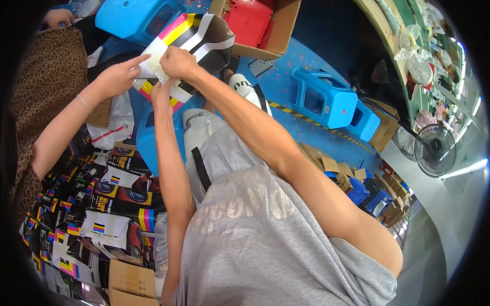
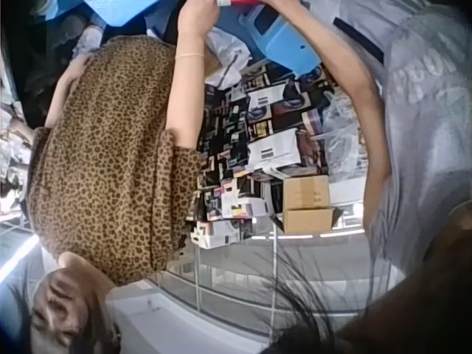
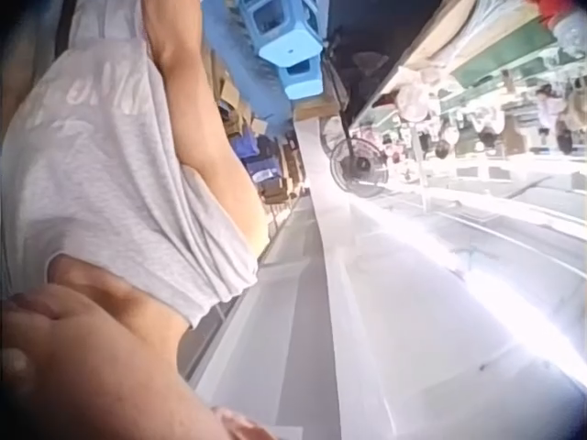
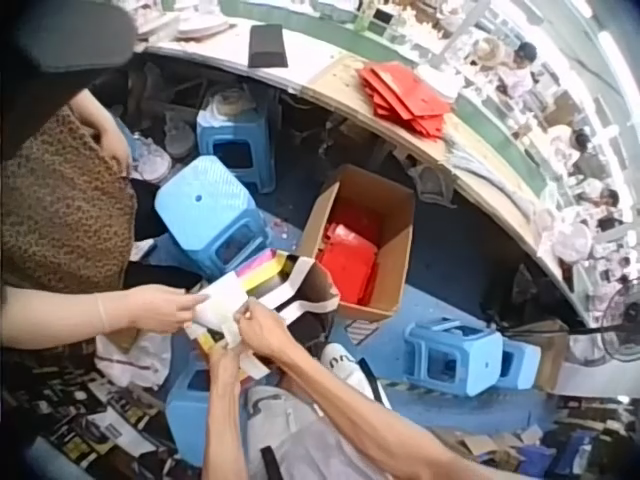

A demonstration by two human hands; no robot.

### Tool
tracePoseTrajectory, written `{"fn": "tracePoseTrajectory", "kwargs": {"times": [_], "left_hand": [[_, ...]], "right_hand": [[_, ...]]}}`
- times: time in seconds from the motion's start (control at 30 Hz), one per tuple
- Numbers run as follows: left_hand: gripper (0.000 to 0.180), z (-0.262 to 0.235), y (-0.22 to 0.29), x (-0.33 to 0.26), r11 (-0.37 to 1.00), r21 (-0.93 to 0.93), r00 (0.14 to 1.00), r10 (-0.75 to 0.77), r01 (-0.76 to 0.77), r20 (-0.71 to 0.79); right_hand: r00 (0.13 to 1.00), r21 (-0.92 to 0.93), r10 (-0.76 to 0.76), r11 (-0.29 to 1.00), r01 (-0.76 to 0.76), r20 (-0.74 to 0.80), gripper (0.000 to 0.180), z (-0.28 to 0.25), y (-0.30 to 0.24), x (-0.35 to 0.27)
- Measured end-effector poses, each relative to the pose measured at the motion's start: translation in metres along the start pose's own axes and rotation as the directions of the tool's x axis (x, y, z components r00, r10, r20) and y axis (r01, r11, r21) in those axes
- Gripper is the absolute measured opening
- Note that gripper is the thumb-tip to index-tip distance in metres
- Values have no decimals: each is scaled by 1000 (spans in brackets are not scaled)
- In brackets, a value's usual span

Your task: Threading lighting filaments through a template and packing components into boxes at an assembly station.

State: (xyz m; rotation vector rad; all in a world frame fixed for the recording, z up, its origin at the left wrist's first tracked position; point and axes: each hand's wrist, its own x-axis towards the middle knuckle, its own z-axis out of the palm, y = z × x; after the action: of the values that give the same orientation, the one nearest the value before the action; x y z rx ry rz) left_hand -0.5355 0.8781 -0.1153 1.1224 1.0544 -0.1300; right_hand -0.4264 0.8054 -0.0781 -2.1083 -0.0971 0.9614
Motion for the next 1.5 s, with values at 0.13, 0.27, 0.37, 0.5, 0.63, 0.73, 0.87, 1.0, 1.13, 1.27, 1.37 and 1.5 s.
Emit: {"fn": "tracePoseTrajectory", "kwargs": {"times": [0.13,0.27,0.37,0.5,0.63,0.73,0.87,1.0,1.13,1.27,1.37,1.5], "left_hand": [[42,-2,6,-10,999,-43,999,21,-20,29],[41,-5,-14,-16,996,-89,996,27,-19,84],[36,-1,-29,-26,993,-89,996,82,-78,41],[29,-6,-36,-25,997,-23,992,78,-76,104],[30,-18,-62,-34,976,196,994,84,-98,76],[32,-21,-59,-41,979,124,985,151,-160,83],[33,-20,-47,-46,985,75,986,149,-154,70],[35,-24,-47,-47,967,136,974,207,-218,89],[34,-31,-47,-50,946,239,975,210,-220,66],[33,-35,-47,-56,923,288,965,263,-257,16],[33,-31,-49,-57,937,239,962,271,-254,-38],[34,-33,-53,-53,966,212,984,166,-148,-70]], "right_hand": [[994,61,77,995,-81,71,34,6,8,17],[933,-395,-343,876,278,-104,25,-7,26,-17],[886,-541,-459,762,356,-64,29,-9,42,-28],[780,-612,-626,616,496,2,17,-4,69,-46],[819,-555,-571,663,502,58,14,-8,84,-66],[770,-369,-628,692,620,117,18,-7,95,-64],[714,-269,-698,678,684,56,13,-9,96,-73],[667,-282,-732,617,735,140,11,-17,89,-75],[673,-266,-701,619,739,236,15,-18,83,-76],[703,-214,-670,669,711,240,15,-13,71,-71],[728,-305,-641,662,685,245,13,-11,65,-66],[807,-210,-586,781,588,81,12,23,54,-60]]}}
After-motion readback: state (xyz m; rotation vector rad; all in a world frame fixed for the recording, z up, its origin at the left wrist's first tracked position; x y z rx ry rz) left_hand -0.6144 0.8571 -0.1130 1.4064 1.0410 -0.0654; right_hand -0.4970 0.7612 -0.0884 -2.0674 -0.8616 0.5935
